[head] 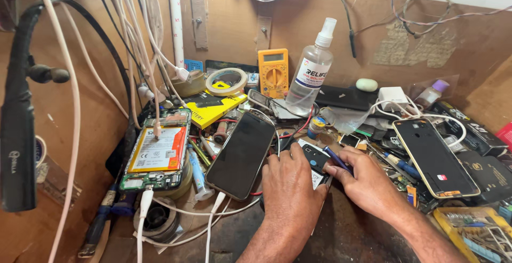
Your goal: The person uses a blue precision screwdriver to remove screws from the back of a disassembled smartphone. They then lift the back cover to reveal the internal components and battery, and continue to unscrew additional fasteners inside the device.
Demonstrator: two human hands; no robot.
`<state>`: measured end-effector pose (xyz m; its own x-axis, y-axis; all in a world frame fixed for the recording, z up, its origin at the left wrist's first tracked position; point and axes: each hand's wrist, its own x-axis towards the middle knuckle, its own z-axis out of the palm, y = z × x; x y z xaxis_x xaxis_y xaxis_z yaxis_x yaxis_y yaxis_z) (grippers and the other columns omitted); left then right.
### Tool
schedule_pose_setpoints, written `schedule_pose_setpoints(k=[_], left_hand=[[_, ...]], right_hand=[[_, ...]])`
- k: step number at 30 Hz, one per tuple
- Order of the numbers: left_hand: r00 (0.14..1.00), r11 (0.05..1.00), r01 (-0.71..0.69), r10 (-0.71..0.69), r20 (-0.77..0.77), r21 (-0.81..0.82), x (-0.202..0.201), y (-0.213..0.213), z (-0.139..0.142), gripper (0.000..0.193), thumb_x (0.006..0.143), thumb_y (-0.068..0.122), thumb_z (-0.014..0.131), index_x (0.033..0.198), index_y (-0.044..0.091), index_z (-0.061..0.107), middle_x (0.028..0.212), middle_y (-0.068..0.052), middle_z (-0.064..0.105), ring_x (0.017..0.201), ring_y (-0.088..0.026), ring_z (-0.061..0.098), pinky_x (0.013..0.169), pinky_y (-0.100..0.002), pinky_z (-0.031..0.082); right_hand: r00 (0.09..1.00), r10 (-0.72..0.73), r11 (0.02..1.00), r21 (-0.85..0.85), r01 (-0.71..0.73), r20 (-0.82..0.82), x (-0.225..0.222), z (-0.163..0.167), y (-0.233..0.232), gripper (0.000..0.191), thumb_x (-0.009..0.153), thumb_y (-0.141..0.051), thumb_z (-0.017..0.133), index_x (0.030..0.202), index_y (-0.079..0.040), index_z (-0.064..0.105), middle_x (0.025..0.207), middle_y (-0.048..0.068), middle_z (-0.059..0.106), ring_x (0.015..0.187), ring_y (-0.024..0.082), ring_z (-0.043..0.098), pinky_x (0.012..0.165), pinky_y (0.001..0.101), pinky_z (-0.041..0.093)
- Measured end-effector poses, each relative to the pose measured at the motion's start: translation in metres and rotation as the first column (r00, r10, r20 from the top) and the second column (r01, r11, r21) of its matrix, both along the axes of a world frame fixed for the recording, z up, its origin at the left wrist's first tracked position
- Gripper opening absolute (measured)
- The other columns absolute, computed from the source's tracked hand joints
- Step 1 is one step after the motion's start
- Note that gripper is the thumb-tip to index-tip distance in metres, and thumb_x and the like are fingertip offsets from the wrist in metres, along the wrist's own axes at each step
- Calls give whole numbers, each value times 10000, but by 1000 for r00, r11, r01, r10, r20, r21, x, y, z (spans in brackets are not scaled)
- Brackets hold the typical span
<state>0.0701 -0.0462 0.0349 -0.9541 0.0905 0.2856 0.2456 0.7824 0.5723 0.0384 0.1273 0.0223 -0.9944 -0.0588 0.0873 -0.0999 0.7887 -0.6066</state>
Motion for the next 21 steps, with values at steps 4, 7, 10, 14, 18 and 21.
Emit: schedule_pose_setpoints(k=[4,7,10,14,18,21], left_hand=[[1000,1000,-9,8,-1,-5,-1,0,1,684,644,263,945,1118,6,525,1060,-181,635,1061,-367,585,891,-483,463],[1000,1000,-8,8,-13,-14,0,1,1,655,652,257,942,1096,5,531,1048,-181,635,1058,-368,585,886,-486,462],[1000,1000,2,-2,6,-6,0,0,1,638,655,263,940,1076,5,537,1054,-175,631,1061,-361,585,885,-476,467],[1000,1000,2,-2,-14,-4,0,0,0,631,654,254,939,1073,2,542,1050,-178,631,1058,-362,583,891,-481,463],[1000,1000,1,-1,-3,1,0,0,0,624,658,253,937,1073,4,545,1049,-175,630,1055,-358,583,893,-483,461],[1000,1000,6,-6,-1,0,0,0,1,624,661,252,937,1075,-1,544,1051,-184,626,1048,-361,582,895,-484,459]], right_hand=[[999,28,999,23,-27,-28,-1,0,-2,254,877,-216,707,976,17,725,983,105,722,903,246,671,831,402,521],[989,96,994,-36,-101,-108,-1,-1,-1,247,854,-190,712,994,12,730,986,96,735,889,234,729,826,391,523],[998,44,999,12,-43,-53,0,-2,0,235,857,-194,722,968,13,732,936,112,720,878,248,669,812,398,524],[998,30,1000,10,-30,-49,0,-3,1,241,871,-219,746,950,8,740,906,99,691,831,220,697,795,378,520],[999,-38,996,-84,40,23,-1,-3,6,218,891,-234,735,958,-33,788,891,75,683,825,186,685,793,351,510],[999,-50,995,-86,48,-13,-2,-1,11,210,874,-217,729,978,-50,804,872,70,703,819,179,675,782,353,506]])
